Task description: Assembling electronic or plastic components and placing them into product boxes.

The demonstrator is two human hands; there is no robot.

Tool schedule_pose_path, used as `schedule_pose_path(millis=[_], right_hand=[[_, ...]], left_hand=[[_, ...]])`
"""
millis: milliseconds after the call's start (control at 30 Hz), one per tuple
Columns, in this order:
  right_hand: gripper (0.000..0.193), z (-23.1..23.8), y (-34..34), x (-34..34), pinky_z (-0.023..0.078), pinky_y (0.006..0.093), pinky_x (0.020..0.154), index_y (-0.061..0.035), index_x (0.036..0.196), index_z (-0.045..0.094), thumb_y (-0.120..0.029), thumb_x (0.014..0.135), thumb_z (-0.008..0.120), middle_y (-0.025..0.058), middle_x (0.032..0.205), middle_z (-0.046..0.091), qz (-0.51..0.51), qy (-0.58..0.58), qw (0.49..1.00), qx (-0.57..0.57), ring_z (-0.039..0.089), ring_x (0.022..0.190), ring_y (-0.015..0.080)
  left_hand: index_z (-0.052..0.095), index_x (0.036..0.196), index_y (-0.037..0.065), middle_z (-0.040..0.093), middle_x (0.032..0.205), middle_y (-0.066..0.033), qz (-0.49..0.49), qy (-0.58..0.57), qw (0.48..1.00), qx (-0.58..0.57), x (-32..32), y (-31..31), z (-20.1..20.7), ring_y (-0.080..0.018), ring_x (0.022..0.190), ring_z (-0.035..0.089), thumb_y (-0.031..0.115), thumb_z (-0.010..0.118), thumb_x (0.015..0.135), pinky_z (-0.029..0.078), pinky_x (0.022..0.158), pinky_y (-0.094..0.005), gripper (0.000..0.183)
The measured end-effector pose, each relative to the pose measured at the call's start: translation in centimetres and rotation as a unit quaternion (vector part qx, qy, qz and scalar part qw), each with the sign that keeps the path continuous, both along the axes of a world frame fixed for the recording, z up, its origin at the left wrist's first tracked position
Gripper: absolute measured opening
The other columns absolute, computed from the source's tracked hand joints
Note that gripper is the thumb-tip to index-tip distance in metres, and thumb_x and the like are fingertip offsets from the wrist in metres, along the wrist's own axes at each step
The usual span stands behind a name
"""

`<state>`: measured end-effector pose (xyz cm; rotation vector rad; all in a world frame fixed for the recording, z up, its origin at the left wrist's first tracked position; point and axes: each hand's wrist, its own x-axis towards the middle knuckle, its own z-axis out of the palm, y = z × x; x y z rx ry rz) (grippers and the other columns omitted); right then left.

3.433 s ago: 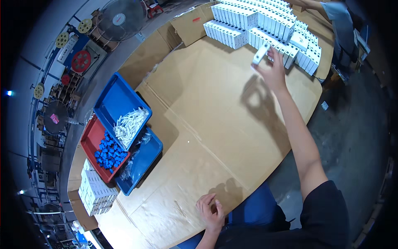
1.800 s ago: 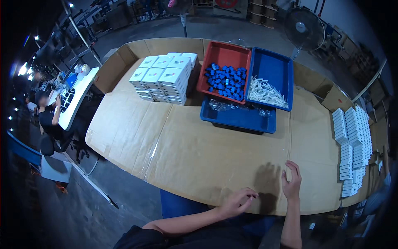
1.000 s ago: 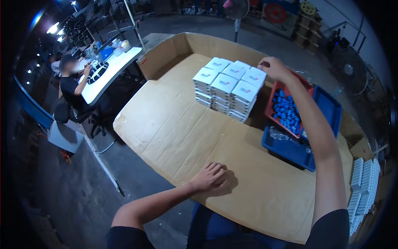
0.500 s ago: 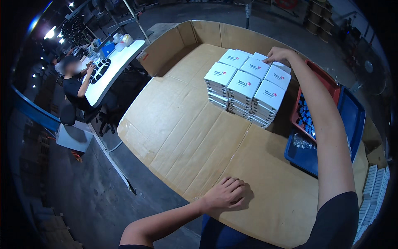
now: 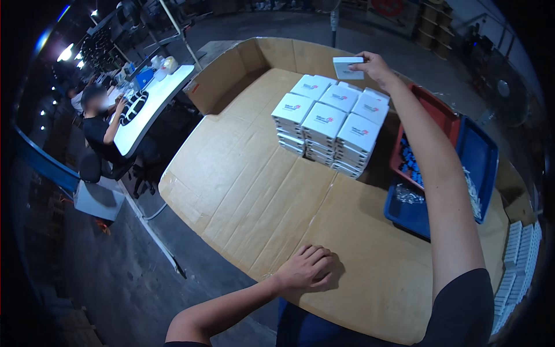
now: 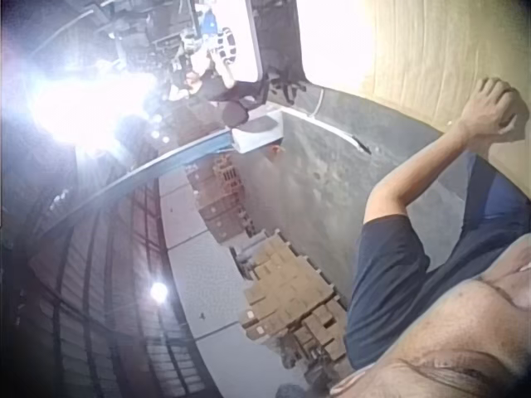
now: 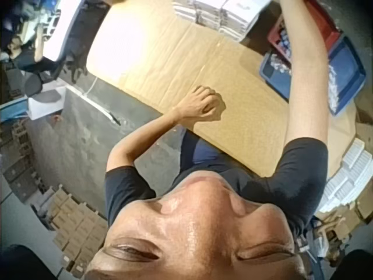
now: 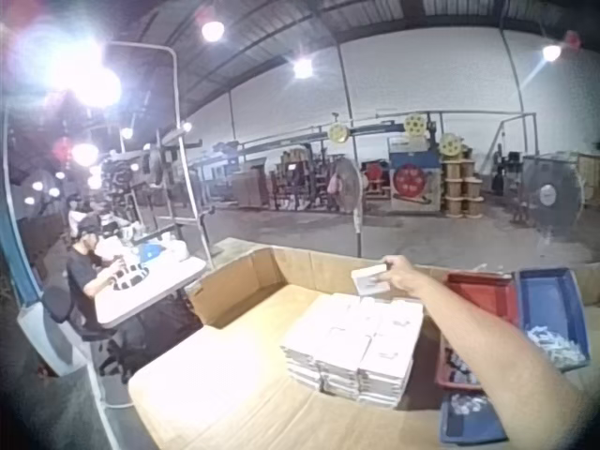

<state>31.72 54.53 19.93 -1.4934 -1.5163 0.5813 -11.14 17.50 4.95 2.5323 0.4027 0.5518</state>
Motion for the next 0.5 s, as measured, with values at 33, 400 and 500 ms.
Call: schedule_pose_path(millis=[33,400,500], right_hand=[[0.028,0.7,-0.8,-1.5,0.049,0.0292,0.093,-0.0048,0.113,0.072,-0.01,0.087,0.083,0.0048,0.106,0.073,0.0,0.041,0.999,0.016,0.065,0.102,0.0145],[0.04,11.0,-29.8,-6.5,0.056,0.0323,0.104,-0.0017,0.126,0.065,0.017,0.092,0.052,0.0098,0.118,0.072,0.103,0.225,0.958,0.145,0.069,0.113,0.0186],[0.042,12.6,-37.8,-7.4,0.056,0.0335,0.105,-0.0046,0.13,0.065,-0.004,0.091,0.079,0.007,0.123,0.071,0.109,0.242,0.952,0.153,0.064,0.12,0.0174]], left_hand=[[0.063,0.124,0.008,0.063,0.124,-0.0105,0.008,0.002,1.0,-0.001,-0.2,0.0,-0.1,-0.0277,0.119,0.058,0.036,0.073,0.092,0.043,0.105,-0.0437,0.043],[0.066,0.12,0.007,0.062,0.123,-0.0139,0.001,-0.016,1.0,0.027,-0.8,-1.5,1.0,-0.0341,0.121,0.057,0.037,0.074,0.091,0.043,0.105,-0.046,0.042],[0.065,0.12,0.007,0.063,0.122,-0.014,0.04,-0.025,0.998,0.037,-0.9,-2.2,1.0,-0.0353,0.119,0.057,0.036,0.075,0.09,0.045,0.103,-0.0477,0.043]])
